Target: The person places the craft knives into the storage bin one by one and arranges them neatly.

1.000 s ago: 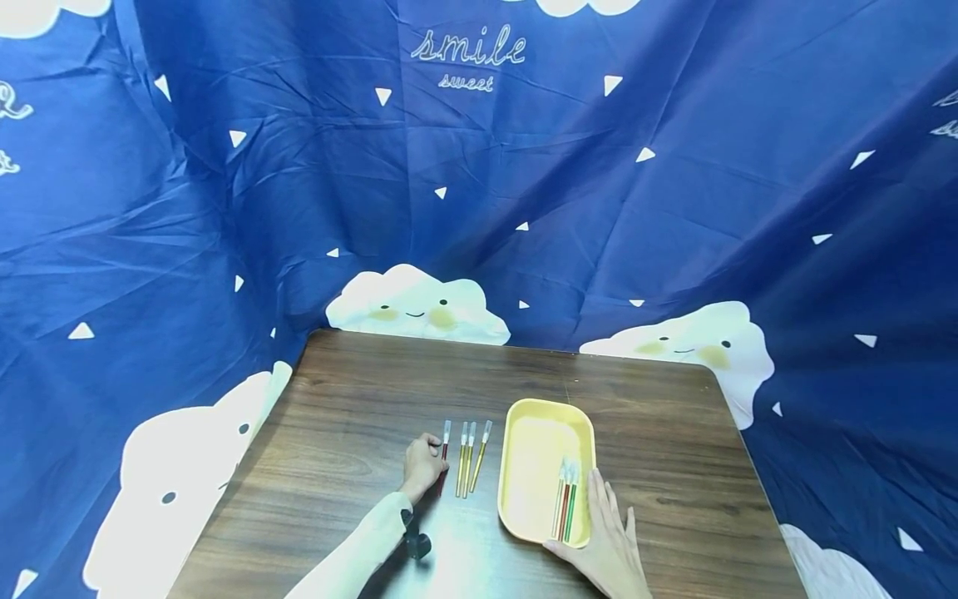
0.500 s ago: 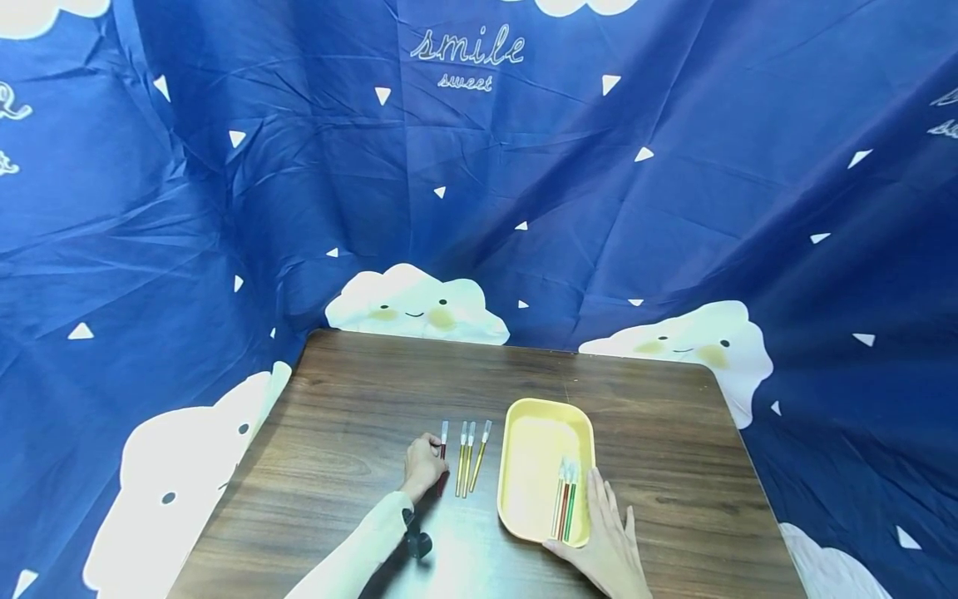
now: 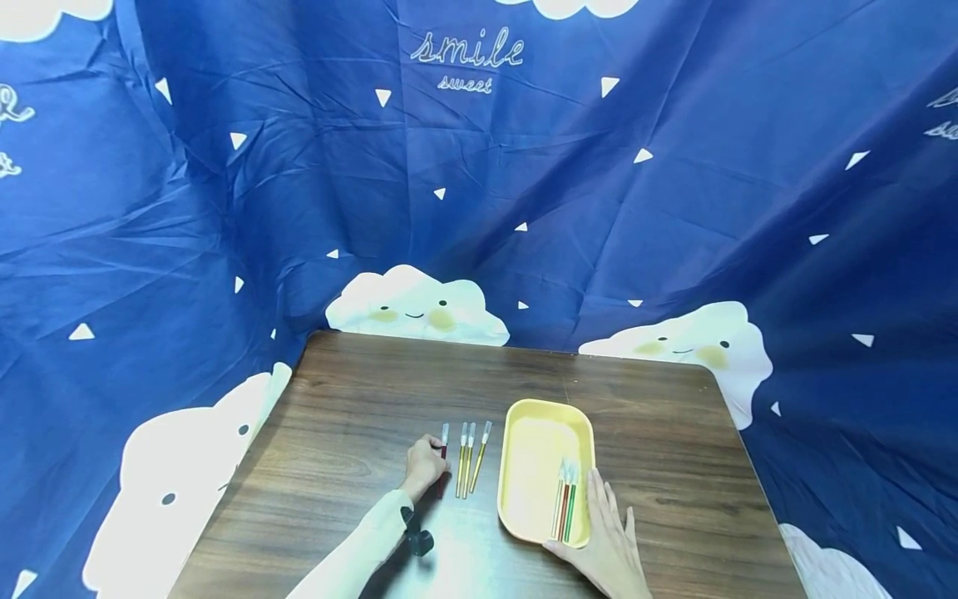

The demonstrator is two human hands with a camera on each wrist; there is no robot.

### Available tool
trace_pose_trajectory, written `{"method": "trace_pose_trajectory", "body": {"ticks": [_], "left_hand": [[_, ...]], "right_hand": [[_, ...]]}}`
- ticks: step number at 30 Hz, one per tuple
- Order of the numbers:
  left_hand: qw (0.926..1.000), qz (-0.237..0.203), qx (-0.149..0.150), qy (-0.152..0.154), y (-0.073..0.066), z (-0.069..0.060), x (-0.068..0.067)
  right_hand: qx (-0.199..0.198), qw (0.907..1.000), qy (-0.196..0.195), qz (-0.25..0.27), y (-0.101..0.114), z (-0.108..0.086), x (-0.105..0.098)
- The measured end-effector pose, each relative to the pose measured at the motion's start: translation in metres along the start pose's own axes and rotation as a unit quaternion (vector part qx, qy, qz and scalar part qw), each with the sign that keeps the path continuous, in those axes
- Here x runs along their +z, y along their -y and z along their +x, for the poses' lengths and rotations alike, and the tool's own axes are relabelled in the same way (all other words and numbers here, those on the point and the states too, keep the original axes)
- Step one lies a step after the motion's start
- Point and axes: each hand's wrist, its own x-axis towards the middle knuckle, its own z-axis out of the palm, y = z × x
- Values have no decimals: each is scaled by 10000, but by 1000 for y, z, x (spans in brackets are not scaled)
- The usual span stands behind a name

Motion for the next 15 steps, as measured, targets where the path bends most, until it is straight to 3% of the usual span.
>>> {"method": "trace_pose_trajectory", "body": {"ticks": [8,15], "left_hand": [[9995,-230,119,182,-14,-1,-3],[9951,-881,154,432,-41,-5,-8]], "right_hand": [[-22,10000,-35,19,-1,0,0],[-6,10000,-31,47,0,0,1]]}}
